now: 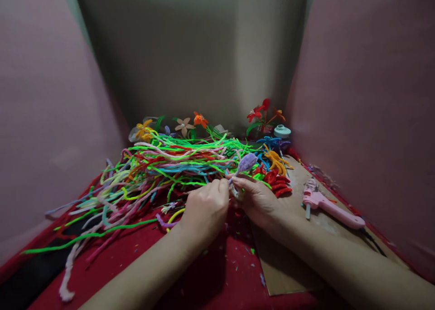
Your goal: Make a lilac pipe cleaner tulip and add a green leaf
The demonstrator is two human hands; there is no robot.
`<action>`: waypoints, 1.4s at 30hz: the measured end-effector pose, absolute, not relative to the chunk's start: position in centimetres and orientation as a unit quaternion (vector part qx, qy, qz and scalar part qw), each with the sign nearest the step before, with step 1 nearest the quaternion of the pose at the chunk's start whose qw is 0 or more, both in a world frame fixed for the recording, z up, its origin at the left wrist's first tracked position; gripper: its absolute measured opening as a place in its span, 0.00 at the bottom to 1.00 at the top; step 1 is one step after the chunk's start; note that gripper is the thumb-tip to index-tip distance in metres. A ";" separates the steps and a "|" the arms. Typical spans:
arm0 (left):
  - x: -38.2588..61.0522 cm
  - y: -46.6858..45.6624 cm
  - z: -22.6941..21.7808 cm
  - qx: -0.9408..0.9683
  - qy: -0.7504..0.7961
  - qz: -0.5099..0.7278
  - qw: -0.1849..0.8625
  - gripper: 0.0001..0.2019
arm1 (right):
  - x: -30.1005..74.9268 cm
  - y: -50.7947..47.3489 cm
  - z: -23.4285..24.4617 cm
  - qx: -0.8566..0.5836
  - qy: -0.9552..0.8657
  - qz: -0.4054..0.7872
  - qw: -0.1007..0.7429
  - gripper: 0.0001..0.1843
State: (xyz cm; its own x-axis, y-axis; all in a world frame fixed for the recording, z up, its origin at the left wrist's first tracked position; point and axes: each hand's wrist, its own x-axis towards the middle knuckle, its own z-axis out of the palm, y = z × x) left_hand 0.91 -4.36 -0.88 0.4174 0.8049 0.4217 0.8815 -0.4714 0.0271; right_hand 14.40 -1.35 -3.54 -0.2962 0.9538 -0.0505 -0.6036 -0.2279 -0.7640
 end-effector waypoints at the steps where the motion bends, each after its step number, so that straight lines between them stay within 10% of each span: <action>1: 0.8 -4.3 -1.0 -0.837 -0.503 -0.191 0.103 0.09 | 14.4 -1.4 -3.6 -0.271 -0.339 0.729 0.529 0.13; 16: 0.3 -4.0 1.0 -0.666 -0.453 -0.431 -0.407 0.10 | 14.8 -1.4 -2.8 -0.230 -0.462 0.684 0.515 0.10; 28: -1.1 -3.5 0.6 -0.439 -0.254 -0.324 -0.798 0.05 | 15.1 -1.2 -3.3 -0.129 -0.485 0.719 0.481 0.09; 32: -0.4 -3.8 0.8 -0.527 -0.313 -0.348 -0.710 0.09 | 14.8 -1.3 -3.4 -0.142 -0.475 0.701 0.513 0.07; 38: 0.1 -3.8 -1.1 -0.802 -0.450 -0.378 -0.103 0.11 | 14.4 -1.3 -4.0 -0.209 -0.436 0.675 0.557 0.05; 42: -0.3 -3.2 -2.4 -0.843 -0.445 -0.297 0.054 0.12 | 14.2 -1.4 -4.2 -0.261 -0.438 0.650 0.563 0.07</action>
